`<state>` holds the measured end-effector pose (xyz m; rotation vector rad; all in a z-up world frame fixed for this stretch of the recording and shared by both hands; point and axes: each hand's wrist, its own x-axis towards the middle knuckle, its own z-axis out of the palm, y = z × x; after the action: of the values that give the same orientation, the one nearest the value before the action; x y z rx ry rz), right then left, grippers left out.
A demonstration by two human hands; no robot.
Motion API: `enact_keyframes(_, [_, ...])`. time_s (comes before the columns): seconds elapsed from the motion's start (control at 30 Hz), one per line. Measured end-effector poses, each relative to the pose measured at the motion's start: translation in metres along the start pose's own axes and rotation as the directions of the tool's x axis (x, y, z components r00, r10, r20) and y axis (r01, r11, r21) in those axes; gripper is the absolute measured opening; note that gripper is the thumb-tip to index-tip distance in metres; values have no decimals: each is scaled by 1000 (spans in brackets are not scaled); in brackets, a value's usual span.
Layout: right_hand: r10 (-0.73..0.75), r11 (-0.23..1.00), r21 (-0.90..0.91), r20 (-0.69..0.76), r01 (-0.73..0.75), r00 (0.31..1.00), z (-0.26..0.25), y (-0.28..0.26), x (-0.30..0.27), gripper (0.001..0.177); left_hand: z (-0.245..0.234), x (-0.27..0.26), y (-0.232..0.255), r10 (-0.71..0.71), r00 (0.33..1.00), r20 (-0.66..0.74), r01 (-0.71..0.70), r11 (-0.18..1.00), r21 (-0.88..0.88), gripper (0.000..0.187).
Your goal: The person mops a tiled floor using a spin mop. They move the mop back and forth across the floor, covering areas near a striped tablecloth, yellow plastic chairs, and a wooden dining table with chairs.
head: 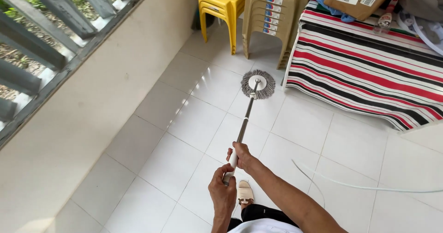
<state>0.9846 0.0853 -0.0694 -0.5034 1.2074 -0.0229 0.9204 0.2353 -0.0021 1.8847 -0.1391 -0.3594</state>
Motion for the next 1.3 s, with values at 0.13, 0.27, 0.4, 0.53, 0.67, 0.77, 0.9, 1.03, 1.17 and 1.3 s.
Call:
enact_keyframes(0.13, [10,996,91,8,-10,1000,11,-24,12,30,17,38,1,159,987,15,-159,987,-22,35])
enact_keyframes(0.27, [266,900,309,166,-307,949,19,-42,4,49,39,85,6,388,918,81,-390,921,3,34])
enact_keyframes(0.4, [191,874,393,261,-285,946,51,-54,4,47,50,140,22,342,927,154,-362,924,126,33])
enact_keyframes(0.53, [0,845,521,229,-122,973,109,-71,2,37,30,224,72,658,720,221,-691,710,136,36])
enact_keyframes(0.67, [-239,765,635,130,105,962,152,-84,3,22,16,304,96,571,621,537,-594,790,-153,47])
enact_keyframes(0.77, [-277,623,770,53,137,959,164,-74,13,18,-2,347,105,310,580,753,-316,938,-143,56])
enact_keyframes(0.9, [-207,411,908,2,85,978,180,-48,-3,26,-26,358,114,-172,566,806,80,985,154,63])
enact_keyframes(1.03, [-212,384,919,-12,94,977,191,-36,-44,18,-11,351,85,-377,444,813,306,916,258,80])
enact_keyframes(1.17, [-170,408,907,-37,105,985,206,-10,-91,9,-22,314,93,-456,409,791,659,746,90,44])
enact_keyframes(1.3, [-235,446,890,15,95,972,213,32,-137,29,-30,287,58,-448,496,744,766,629,-132,23])
